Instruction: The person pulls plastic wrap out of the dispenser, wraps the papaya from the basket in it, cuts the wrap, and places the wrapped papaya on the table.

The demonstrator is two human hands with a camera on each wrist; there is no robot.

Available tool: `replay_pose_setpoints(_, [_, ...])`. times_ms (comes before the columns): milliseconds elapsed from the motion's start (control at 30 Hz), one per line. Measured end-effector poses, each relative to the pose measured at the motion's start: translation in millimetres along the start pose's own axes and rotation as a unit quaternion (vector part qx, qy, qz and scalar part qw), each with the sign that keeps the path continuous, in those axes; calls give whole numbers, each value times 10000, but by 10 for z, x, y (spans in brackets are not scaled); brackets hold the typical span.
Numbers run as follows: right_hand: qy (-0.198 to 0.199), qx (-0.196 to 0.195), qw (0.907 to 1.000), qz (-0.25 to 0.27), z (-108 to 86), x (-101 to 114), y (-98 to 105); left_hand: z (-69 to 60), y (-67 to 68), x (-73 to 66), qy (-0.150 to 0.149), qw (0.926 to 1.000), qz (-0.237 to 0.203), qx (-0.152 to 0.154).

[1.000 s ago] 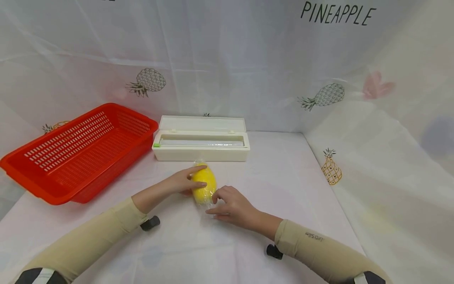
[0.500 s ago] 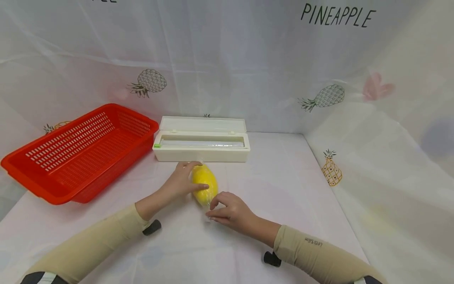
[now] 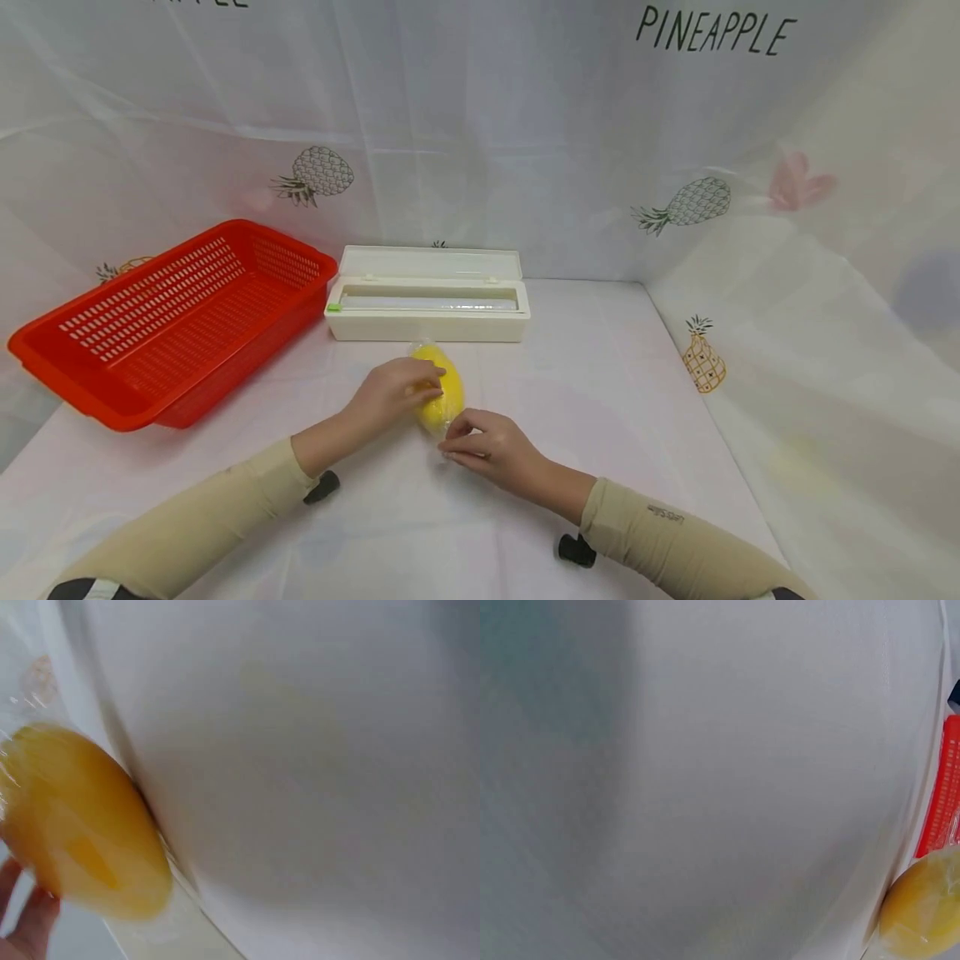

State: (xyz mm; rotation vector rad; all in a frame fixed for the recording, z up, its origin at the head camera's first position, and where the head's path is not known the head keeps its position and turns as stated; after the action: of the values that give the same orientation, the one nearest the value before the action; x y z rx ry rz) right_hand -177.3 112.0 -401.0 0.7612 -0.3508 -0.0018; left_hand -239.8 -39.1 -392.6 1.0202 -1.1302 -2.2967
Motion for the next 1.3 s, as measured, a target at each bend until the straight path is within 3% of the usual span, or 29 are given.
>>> replay_pose_setpoints(100, [61, 22, 10000, -53, -24, -5, 23, -2, -36, 8, -325, 9986, -12, 408])
replay_pose_setpoints(267, [20, 163, 9997, -187, -66, -6, 40, -41, -99, 39, -555, 9904, -328, 1226])
replay_pose_setpoints(433, [174, -300, 9990, -284, -55, 25, 104, -64, -134, 31, -775, 9840, -341, 1569])
replay_pose_setpoints(600, [462, -786, 9953, -316, -6, 50, 173, -64, -150, 11, -854, 9826, -628, 1524])
replay_pose_setpoints(733, [437, -943, 9939, -362, 32, 19, 205, -58, -155, -3, -984, 9819, -855, 1377])
replay_pose_setpoints(1000, [-480, -965, 9934, -396, 20, -126, 208, -39, -166, -74, -1696, 9760, -917, 1015])
replay_pose_setpoints(1133, [-817, -1081, 9906, -182, -2, -178, 204, -35, -161, -113, -1797, 9750, -968, 879])
replay_pose_setpoints(1300, [-1236, -1116, 9860, 82, -12, -231, 182, -15, -185, -130, -1721, 9779, -800, 879])
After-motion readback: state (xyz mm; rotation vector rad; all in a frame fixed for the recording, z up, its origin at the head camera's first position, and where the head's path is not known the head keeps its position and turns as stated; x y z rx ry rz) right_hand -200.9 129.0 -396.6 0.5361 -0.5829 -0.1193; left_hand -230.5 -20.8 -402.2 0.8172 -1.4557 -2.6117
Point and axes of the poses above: each hand's wrist, its own z-axis towards the middle knuckle, its own y-axis out of the back of the hand, x = y × z, the point moved 6 cm from there along z, towards the middle knuckle
